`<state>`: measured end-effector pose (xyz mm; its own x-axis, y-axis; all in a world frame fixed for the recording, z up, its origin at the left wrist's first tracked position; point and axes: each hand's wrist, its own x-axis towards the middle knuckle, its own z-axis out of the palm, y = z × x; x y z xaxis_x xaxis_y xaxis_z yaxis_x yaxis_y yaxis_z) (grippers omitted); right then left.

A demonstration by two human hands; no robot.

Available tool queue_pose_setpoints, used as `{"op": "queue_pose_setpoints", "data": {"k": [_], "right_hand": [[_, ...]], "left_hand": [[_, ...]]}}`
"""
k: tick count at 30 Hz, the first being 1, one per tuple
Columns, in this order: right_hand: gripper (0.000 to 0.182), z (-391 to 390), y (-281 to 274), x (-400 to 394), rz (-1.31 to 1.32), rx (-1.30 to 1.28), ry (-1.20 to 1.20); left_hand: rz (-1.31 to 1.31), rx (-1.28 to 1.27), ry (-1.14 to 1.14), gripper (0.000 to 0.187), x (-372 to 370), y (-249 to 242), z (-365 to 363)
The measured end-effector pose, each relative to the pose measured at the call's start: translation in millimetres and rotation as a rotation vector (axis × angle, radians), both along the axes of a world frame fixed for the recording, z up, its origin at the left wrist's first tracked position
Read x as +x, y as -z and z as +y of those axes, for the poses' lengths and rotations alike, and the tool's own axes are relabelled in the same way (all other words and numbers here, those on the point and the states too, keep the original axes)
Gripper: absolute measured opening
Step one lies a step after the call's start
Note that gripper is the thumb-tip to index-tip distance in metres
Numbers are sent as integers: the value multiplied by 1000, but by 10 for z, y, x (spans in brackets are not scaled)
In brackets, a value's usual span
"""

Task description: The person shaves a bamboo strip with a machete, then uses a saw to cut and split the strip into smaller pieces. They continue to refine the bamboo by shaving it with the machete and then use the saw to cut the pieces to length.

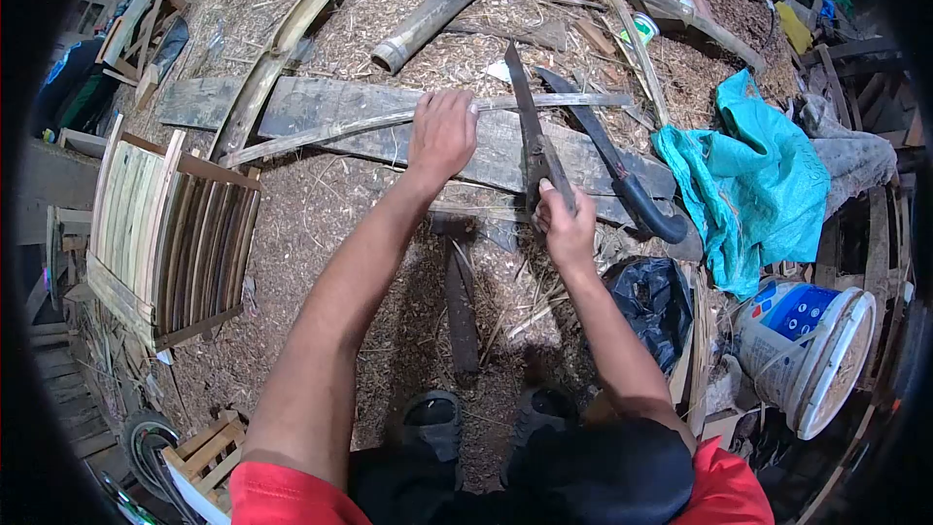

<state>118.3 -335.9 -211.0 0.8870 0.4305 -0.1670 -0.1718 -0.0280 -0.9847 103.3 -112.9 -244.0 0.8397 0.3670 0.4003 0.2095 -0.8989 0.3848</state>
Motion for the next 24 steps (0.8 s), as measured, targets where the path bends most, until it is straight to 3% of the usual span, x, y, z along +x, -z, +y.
{"op": "queue_pose_setpoints", "data": {"k": [2,9,24], "right_hand": [[24,-62,-58,-63,59,13,-82],[25,-68,-123,-321,-46,-92,-98],[27,0,-22,-430,-85,-68,-100]], "left_hand": [[-18,21,3,31,7,6,7],[-13,16,4,31,17,1,14],[-119,-61,59,36,28,46,68]]}}
